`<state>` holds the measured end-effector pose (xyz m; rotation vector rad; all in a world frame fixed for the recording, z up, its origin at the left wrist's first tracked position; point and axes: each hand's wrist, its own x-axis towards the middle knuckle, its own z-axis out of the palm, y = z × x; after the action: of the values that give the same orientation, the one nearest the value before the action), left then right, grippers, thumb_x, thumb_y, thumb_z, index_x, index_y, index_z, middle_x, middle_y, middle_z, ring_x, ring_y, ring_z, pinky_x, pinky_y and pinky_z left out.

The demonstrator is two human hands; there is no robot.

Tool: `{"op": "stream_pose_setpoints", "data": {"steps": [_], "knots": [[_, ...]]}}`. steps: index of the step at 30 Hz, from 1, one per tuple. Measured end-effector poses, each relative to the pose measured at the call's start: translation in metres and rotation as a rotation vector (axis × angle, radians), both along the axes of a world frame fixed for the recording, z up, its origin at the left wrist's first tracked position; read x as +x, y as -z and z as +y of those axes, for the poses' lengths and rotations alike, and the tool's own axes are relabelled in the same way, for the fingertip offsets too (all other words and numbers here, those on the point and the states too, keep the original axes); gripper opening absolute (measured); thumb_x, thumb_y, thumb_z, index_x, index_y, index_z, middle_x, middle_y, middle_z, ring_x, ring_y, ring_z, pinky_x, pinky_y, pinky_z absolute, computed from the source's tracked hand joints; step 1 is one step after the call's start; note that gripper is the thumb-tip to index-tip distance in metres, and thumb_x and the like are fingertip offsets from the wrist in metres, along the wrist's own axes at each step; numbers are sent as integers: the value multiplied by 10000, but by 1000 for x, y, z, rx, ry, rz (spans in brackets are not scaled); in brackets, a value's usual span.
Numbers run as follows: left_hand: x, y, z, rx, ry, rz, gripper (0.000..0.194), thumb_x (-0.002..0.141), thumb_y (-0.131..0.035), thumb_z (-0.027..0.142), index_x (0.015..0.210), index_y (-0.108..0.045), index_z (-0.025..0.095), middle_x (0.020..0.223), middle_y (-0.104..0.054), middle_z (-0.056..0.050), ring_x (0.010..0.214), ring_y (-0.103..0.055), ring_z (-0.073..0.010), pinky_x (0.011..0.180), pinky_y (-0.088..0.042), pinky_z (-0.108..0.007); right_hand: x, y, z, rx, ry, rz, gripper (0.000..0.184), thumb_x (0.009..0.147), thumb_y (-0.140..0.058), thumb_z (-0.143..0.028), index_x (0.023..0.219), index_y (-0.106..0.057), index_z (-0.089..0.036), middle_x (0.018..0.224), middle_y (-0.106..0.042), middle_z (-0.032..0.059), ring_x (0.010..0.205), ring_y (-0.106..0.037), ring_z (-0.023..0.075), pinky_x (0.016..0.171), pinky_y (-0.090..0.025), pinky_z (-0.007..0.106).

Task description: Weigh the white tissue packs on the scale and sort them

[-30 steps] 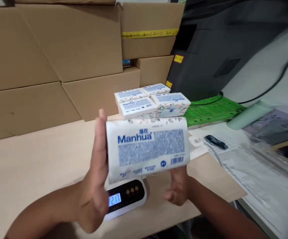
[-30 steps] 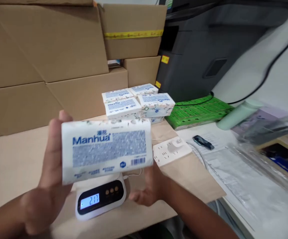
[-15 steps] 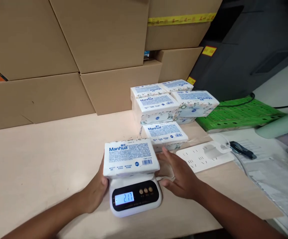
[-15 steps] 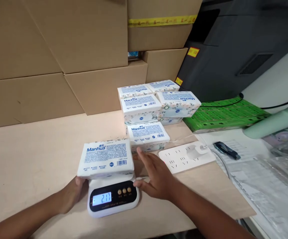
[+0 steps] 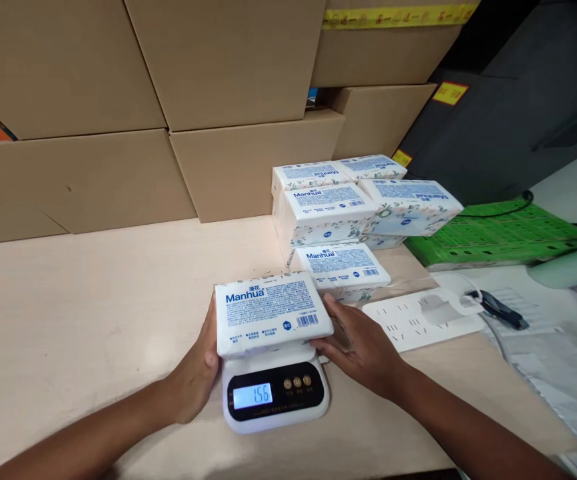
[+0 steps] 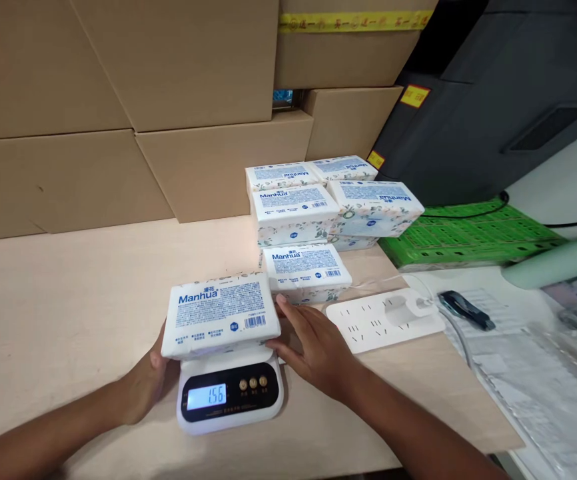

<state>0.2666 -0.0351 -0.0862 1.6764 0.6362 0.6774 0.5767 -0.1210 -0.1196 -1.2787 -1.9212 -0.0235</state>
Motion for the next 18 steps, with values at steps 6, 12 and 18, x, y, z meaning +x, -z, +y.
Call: {"op": "stream_pose_setpoints", "data": {"steps": [6, 12, 18], "knots": [[-4, 11, -1, -74, -76, -48, 941, 1025, -178, 893, 1806, 16, 406, 1870, -291, -62, 1741, -245, -370, 1385, -338, -606, 0, -8, -3, 30, 27, 57, 992, 1021, -730, -600, 1803, -161, -379, 1476, -743, 169, 1208, -814, 382, 929, -734, 601], [-3, 9, -4, -134, -75, -41, 951, 1020, -142, 897, 1783, 153, 413, 1876, -276, -64, 1721, -309, -362, 1351, -397, -592, 0, -16, -5, 34, 43, 134, 1008, 1013, -734, -623, 1803, -162, -367, 1497, -703, 194, 1153, -831, 353, 919, -741, 554], [-3, 9, 1, -126, -36, -71, 1003, 1007, -187, 921, 1762, 220, 402, 1891, -227, -53, 1741, -244, -355, 1372, -362, -557, 1, -14, -5, 14, 36, 137, 968, 1030, -713, -612, 1801, -171, -390, 1508, -698, 180, 1151, -827, 353, 893, -745, 558]]}}
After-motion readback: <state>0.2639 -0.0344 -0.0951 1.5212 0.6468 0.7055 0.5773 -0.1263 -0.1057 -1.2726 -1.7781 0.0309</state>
